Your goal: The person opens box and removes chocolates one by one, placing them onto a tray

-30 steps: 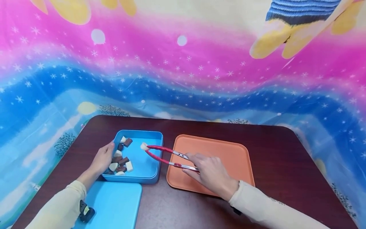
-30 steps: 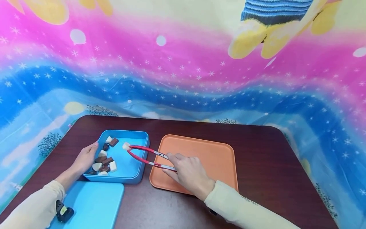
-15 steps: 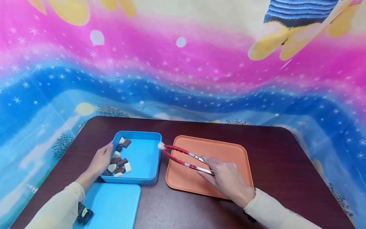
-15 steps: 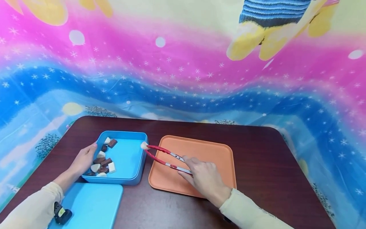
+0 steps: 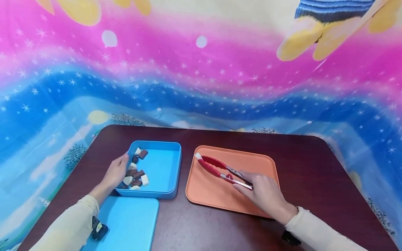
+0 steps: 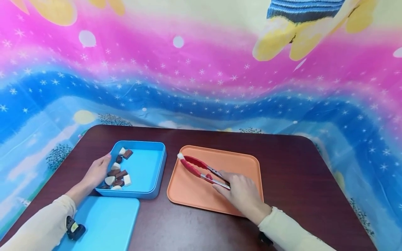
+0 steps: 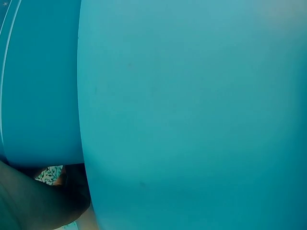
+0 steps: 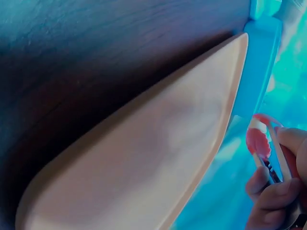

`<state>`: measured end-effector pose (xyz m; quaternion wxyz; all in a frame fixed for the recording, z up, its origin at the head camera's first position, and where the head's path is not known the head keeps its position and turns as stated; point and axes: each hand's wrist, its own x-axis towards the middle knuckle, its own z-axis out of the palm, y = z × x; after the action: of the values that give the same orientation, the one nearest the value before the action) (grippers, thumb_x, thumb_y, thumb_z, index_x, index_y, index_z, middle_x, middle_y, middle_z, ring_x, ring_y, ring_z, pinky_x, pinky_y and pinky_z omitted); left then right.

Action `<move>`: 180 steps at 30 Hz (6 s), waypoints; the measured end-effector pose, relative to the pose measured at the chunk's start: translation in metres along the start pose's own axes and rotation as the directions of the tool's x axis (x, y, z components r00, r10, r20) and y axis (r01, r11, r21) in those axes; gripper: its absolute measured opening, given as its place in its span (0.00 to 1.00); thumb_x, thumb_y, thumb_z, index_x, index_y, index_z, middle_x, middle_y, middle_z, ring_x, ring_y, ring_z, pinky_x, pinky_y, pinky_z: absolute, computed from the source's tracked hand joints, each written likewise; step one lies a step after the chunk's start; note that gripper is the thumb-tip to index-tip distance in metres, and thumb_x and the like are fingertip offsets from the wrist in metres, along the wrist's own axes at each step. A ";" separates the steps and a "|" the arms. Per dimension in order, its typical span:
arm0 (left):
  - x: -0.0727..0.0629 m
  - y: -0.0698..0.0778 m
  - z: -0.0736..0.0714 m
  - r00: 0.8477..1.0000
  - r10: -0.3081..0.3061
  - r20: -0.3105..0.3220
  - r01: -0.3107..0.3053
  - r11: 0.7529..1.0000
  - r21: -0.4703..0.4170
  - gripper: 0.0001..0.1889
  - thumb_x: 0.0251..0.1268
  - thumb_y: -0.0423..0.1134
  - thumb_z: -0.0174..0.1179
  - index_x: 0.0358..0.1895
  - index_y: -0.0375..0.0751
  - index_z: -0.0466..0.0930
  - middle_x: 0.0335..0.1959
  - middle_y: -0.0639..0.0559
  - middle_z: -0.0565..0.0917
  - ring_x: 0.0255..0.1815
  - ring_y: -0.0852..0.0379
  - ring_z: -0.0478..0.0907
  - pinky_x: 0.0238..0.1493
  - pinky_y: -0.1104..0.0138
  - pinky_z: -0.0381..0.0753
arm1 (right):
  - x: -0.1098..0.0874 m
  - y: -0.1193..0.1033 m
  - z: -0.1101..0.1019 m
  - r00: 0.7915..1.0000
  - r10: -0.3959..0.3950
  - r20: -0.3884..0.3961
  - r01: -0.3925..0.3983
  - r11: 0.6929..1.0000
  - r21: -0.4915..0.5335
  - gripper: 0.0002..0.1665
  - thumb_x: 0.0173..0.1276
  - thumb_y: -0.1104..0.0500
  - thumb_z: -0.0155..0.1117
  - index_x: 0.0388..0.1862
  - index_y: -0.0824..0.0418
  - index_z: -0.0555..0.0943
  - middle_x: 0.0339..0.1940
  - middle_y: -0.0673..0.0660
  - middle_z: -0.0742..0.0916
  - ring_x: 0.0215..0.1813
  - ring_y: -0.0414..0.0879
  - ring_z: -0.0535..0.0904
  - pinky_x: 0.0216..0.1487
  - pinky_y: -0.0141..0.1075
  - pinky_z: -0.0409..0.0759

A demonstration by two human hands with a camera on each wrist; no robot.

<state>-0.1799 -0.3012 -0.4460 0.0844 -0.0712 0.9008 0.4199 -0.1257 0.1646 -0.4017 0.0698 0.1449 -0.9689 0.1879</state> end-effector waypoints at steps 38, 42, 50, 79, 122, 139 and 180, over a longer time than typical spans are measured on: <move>-0.003 0.002 0.000 1.000 -0.002 0.009 0.002 1.000 -0.011 0.36 0.84 0.58 0.21 0.82 0.36 0.40 0.82 0.30 0.50 0.82 0.27 0.46 0.78 0.34 0.50 | 0.027 0.042 -0.006 0.940 0.100 0.327 -0.213 0.920 0.330 0.21 0.70 0.49 0.69 0.57 0.57 0.87 0.24 0.50 0.81 0.26 0.42 0.67 0.23 0.30 0.64; -0.001 0.004 -0.002 1.000 -0.019 0.007 0.019 1.000 0.008 0.36 0.83 0.58 0.19 0.82 0.35 0.39 0.82 0.30 0.48 0.82 0.28 0.45 0.78 0.35 0.50 | 0.026 0.047 -0.008 0.940 0.133 0.314 -0.228 0.930 0.287 0.21 0.69 0.47 0.69 0.56 0.55 0.87 0.24 0.49 0.81 0.26 0.42 0.68 0.23 0.30 0.65; -0.003 0.003 -0.001 1.000 0.003 0.018 -0.002 1.000 -0.008 0.36 0.84 0.58 0.21 0.82 0.36 0.40 0.81 0.30 0.50 0.81 0.27 0.47 0.77 0.33 0.51 | 0.022 0.050 -0.015 0.938 0.215 0.274 -0.273 0.942 0.195 0.28 0.67 0.44 0.71 0.60 0.58 0.85 0.24 0.50 0.80 0.25 0.43 0.70 0.21 0.32 0.65; -0.003 -0.001 0.001 1.000 0.017 0.017 -0.017 1.000 -0.008 0.36 0.84 0.58 0.21 0.82 0.34 0.40 0.82 0.30 0.49 0.82 0.28 0.46 0.78 0.34 0.50 | 0.033 0.010 0.000 0.970 0.188 0.151 -0.220 0.946 0.239 0.50 0.54 0.32 0.76 0.73 0.50 0.74 0.14 0.45 0.64 0.14 0.41 0.56 0.16 0.31 0.56; 0.000 0.001 0.002 1.000 -0.007 -0.022 0.007 1.000 0.003 0.36 0.85 0.56 0.22 0.81 0.32 0.43 0.82 0.31 0.50 0.82 0.31 0.47 0.80 0.38 0.51 | 0.067 -0.075 0.031 0.974 -0.031 0.223 -0.031 0.963 0.269 0.34 0.49 0.32 0.79 0.46 0.51 0.81 0.20 0.49 0.74 0.20 0.43 0.69 0.19 0.34 0.64; 0.001 0.002 0.002 1.000 -0.009 -0.022 0.010 1.000 0.004 0.35 0.85 0.56 0.23 0.81 0.34 0.42 0.82 0.31 0.51 0.82 0.29 0.49 0.78 0.36 0.53 | 0.089 -0.105 0.040 0.960 -0.069 0.271 -0.004 0.966 0.260 0.43 0.55 0.29 0.73 0.62 0.53 0.81 0.12 0.47 0.71 0.16 0.43 0.67 0.23 0.36 0.61; 0.002 0.001 -0.001 0.999 -0.003 -0.039 0.003 1.000 0.009 0.35 0.85 0.56 0.24 0.81 0.33 0.45 0.81 0.32 0.52 0.82 0.30 0.49 0.79 0.38 0.52 | 0.133 -0.153 0.074 0.941 -0.004 0.338 -0.015 0.998 0.054 0.45 0.59 0.33 0.73 0.71 0.51 0.76 0.11 0.50 0.74 0.12 0.44 0.71 0.13 0.31 0.61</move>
<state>-0.1819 -0.3017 -0.4448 0.0676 -0.0803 0.9041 0.4143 -0.2107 -0.0331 -0.3922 -0.1022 0.1742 -0.9613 0.1874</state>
